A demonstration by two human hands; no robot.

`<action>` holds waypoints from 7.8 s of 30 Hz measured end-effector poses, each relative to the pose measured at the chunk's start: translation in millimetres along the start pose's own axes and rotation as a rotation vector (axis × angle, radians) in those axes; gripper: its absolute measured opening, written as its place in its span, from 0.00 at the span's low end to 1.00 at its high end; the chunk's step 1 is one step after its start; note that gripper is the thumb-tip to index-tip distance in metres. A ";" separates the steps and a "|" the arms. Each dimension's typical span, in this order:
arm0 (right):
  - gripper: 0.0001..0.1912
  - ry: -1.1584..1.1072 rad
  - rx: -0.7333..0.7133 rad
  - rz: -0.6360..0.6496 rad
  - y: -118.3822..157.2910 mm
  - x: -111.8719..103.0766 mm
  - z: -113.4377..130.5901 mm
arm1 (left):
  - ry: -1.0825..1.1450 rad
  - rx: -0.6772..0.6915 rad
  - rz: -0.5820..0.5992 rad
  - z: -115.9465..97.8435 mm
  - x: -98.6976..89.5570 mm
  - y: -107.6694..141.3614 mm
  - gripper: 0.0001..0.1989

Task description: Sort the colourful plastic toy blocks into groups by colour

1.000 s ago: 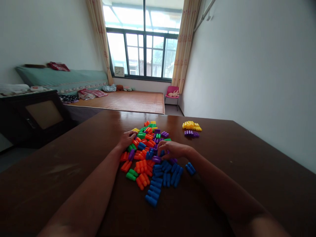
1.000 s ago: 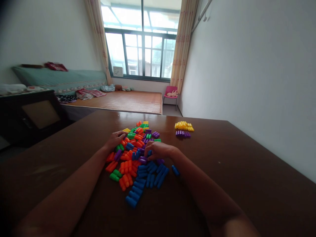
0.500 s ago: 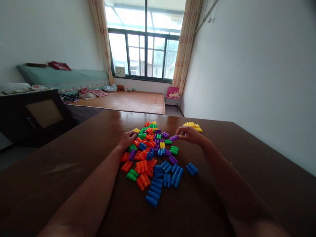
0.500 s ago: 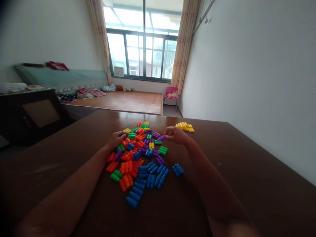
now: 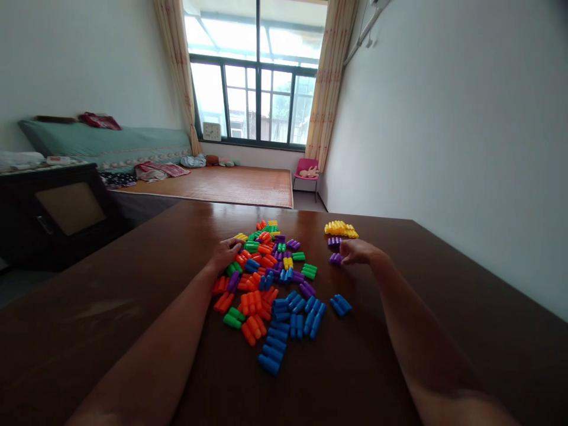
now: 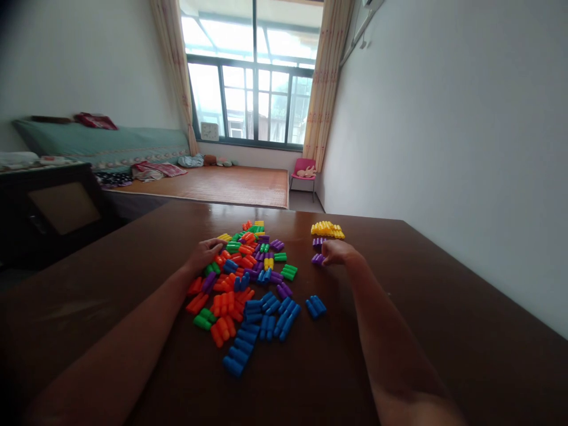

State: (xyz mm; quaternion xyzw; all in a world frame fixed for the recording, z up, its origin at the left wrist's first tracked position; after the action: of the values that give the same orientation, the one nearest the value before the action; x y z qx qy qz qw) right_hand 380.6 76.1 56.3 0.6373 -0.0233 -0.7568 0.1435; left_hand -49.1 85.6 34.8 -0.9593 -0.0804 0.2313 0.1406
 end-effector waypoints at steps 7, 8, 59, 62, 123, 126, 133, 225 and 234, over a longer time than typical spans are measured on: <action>0.14 -0.064 -0.065 -0.081 -9.9 5.5 -1.3 | -0.010 0.012 0.004 -4.7 -0.7 2.4 0.18; 0.14 -0.043 -0.060 -0.107 -10.9 4.7 -2.4 | -0.009 0.014 0.011 -5.1 0.0 2.5 0.18; 0.17 -0.177 0.025 0.028 4.4 3.3 -37.9 | -0.034 0.012 0.015 -1.0 -0.5 -0.4 0.20; 0.15 -0.183 0.066 0.085 3.3 12.4 -41.7 | -0.039 0.001 0.015 -0.9 -0.7 0.1 0.20; 0.11 -0.549 -0.701 -0.190 24.1 24.3 191.5 | 0.032 0.016 0.012 8.5 3.6 -3.9 0.19; 0.15 -0.707 -0.601 -0.183 8.7 17.1 163.7 | 0.020 0.020 0.017 8.2 3.8 -3.8 0.19; 0.24 -0.833 -0.386 -0.169 8.5 -28.7 50.4 | 0.003 0.036 0.023 2.6 3.3 -1.6 0.20; 0.08 -0.255 -0.649 -0.336 24.6 1.9 177.7 | 0.001 0.045 0.019 8.8 3.7 -5.4 0.19; 0.17 -0.989 0.061 -0.853 6.6 -34.9 -70.2 | -0.012 0.012 0.013 6.2 1.0 -3.1 0.19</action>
State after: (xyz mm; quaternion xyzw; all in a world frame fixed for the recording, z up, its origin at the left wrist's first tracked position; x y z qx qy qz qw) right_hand 455.2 88.7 78.1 0.1713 0.1466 -0.9502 -0.2152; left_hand -51.4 90.2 30.0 -0.9576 -0.0734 0.2383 0.1442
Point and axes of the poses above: each hand's wrist, its own y-axis away from the middle knuckle, its own x-axis out of the palm, z = x × y, the point moved 9 cm from there along -y, towards the middle knuckle, and after that the axes turned 1 degree about y, right-handed, at the moved point
